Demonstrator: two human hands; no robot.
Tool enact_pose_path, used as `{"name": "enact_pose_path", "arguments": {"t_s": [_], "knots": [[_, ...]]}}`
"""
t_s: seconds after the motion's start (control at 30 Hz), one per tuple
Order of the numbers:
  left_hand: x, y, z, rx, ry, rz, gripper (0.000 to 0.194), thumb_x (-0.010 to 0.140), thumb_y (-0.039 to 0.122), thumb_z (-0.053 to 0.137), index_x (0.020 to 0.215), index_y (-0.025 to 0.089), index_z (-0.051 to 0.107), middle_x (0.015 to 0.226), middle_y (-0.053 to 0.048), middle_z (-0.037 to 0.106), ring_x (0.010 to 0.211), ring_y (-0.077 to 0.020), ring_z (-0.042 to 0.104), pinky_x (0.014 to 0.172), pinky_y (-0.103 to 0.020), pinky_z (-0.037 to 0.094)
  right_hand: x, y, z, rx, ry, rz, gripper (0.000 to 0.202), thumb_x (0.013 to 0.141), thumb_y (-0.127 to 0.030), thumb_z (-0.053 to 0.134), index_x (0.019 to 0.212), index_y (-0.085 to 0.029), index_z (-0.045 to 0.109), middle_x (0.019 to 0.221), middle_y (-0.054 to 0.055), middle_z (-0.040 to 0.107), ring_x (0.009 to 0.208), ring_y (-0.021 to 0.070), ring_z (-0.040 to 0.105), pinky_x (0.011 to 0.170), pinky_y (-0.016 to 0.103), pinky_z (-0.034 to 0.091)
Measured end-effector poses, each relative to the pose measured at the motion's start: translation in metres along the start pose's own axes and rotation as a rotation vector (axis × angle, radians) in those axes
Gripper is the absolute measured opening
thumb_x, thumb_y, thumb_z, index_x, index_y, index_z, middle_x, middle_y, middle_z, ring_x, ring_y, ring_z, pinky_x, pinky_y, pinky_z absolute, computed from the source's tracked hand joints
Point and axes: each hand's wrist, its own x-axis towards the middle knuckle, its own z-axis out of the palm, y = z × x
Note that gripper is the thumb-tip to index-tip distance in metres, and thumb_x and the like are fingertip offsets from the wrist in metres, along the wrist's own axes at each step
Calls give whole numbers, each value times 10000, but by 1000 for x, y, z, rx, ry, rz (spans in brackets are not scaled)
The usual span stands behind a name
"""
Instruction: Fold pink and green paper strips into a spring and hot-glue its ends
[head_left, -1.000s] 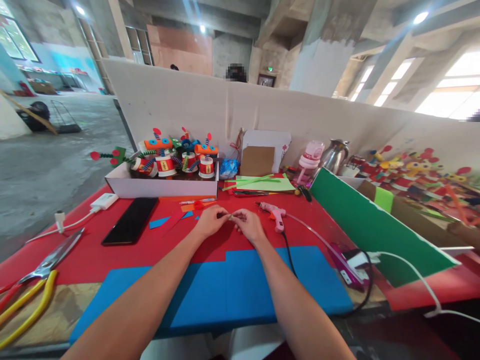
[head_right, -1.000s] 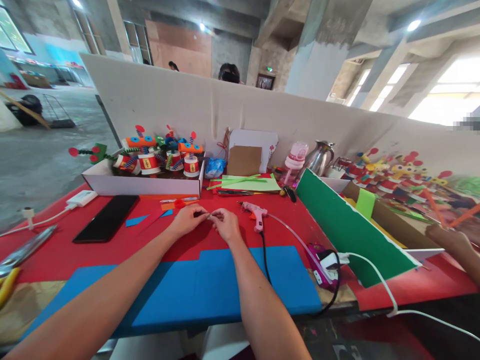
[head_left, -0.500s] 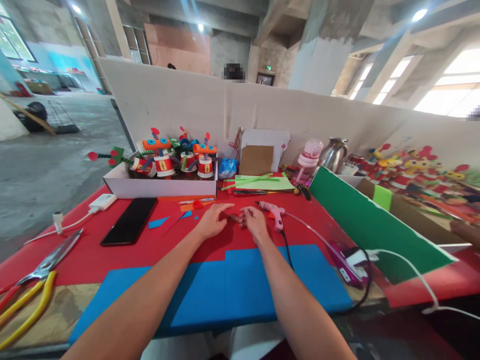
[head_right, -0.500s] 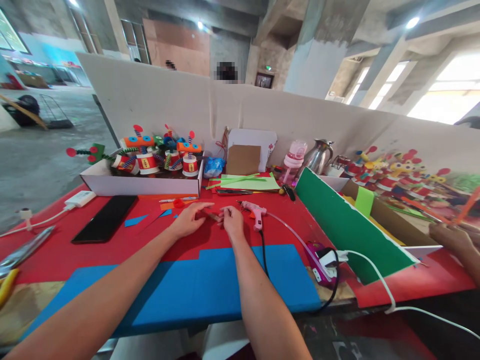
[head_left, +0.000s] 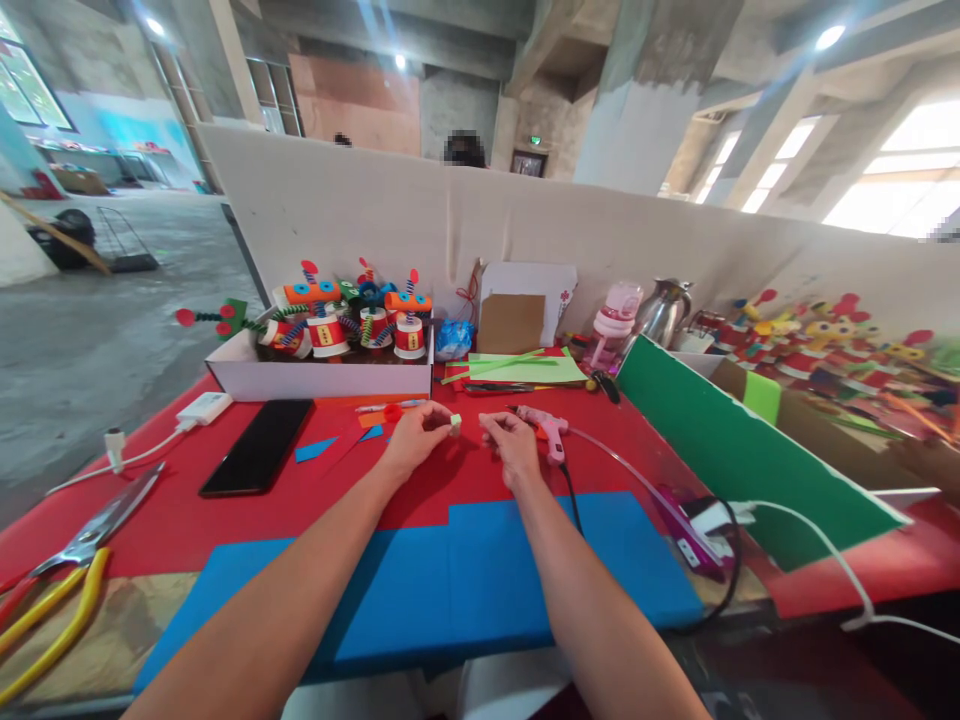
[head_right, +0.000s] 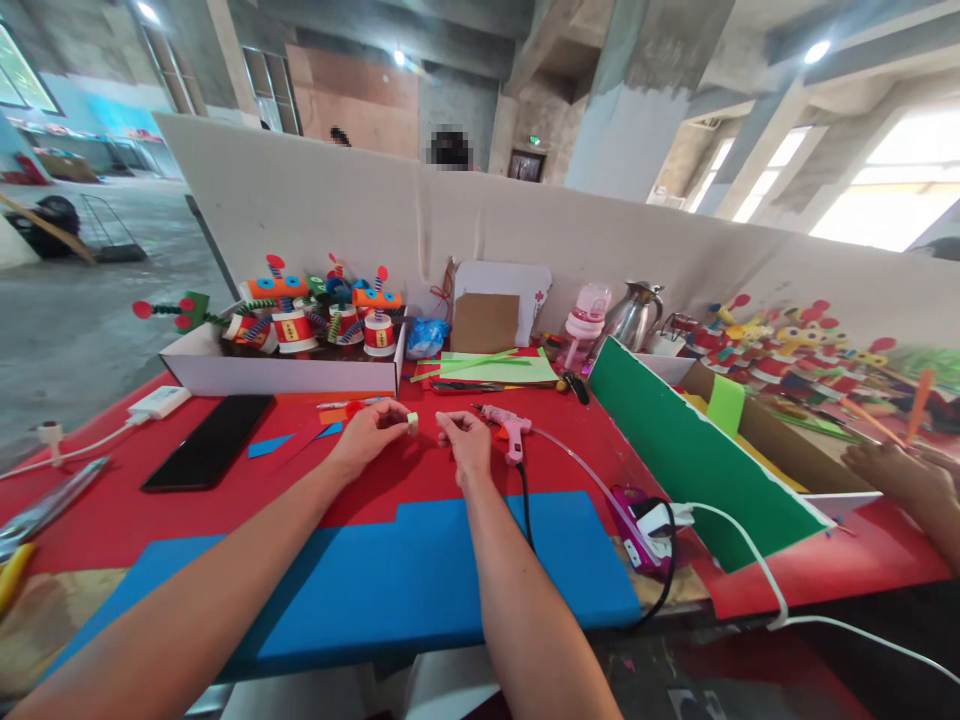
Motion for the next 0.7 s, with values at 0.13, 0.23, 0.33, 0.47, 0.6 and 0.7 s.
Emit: {"name": "enact_pose_path", "arguments": {"t_s": [0.13,0.23,0.33,0.47,0.6,0.7], "knots": [[0,-1,1,-181,17,-33,185,648,326,646,730,177,574,706,-1,619,671,-141,568,686,-281,456,-1,5,4,69,-126,60,303,542,-422,777,659,-167,662,579,-13,639,506,93,565,538,232,500],[1,-3,0,-74,15,-41,127,651,273,620,726,175,588,678,3,615,648,-140,564,660,-277,452,-1,8,6,59,-176,82,280,579,-402,764,707,-175,661,600,-8,655,523,107,597,568,252,519],[3,-5,-4,94,43,11,82,689,225,566,745,182,608,702,-5,642,694,-155,593,683,-284,460,1,9,5,52,-129,75,250,664,-415,699,700,-175,638,601,9,661,500,116,598,517,249,501],[5,-8,-7,345,75,125,175,721,149,500,812,189,645,840,-36,689,815,-184,617,732,-307,474,4,4,1,83,30,7,263,731,-438,619,715,-175,620,587,17,660,445,111,562,431,227,442],[4,-14,-6,547,-77,296,338,653,54,527,928,189,670,971,-56,698,945,-213,605,888,-370,439,5,0,0,46,70,-29,351,732,-504,593,624,-170,594,519,14,624,388,89,493,391,214,386],[3,-15,-4,649,-145,341,233,675,66,559,838,184,676,891,-61,700,889,-226,608,866,-386,435,3,-1,1,-9,0,-89,314,639,-472,699,624,-176,593,529,-12,619,411,75,484,421,203,399]]}}
